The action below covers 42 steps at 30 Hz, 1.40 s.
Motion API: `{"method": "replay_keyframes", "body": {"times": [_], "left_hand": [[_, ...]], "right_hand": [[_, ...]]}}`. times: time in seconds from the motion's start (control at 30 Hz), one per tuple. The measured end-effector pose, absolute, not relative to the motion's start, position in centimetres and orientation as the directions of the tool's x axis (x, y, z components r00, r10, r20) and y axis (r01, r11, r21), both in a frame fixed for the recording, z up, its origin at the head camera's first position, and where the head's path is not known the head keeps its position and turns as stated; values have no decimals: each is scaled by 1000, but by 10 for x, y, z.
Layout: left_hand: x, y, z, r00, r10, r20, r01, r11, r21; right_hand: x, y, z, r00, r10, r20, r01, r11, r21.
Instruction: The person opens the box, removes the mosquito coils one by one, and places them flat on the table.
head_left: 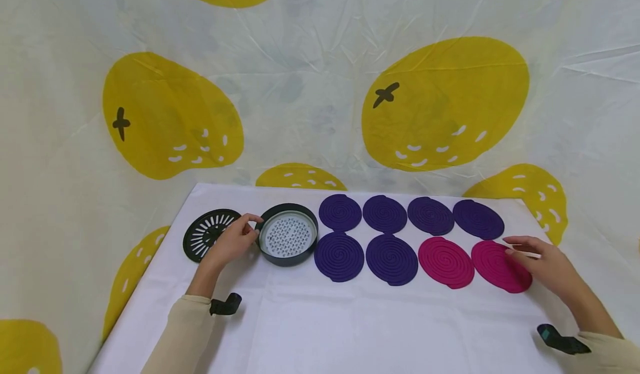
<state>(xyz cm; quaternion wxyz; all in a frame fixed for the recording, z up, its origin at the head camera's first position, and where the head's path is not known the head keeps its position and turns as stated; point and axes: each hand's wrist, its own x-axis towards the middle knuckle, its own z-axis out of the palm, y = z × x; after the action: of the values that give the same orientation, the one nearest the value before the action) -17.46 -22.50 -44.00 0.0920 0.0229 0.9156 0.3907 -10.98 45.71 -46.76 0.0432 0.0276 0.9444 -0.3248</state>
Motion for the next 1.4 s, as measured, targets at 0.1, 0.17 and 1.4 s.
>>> {"method": "replay_keyframes", "body": {"times": [0.1,0.17,1.4], "left_hand": [[-172,-228,-436,-983,120,-137,-14,698,716],[-170,-231,-433,-986,132,-105,19,705,709],[-130,-205,-385,-918,338,207,339,940,-33]], "right_hand": [[-107,447,-462,-998,4,-69,45,806,-590],[-107,440,-458,-999,-6,-39,16,827,-562],[-98,308,-390,-892,-400,210,-427,898,-107]]}}
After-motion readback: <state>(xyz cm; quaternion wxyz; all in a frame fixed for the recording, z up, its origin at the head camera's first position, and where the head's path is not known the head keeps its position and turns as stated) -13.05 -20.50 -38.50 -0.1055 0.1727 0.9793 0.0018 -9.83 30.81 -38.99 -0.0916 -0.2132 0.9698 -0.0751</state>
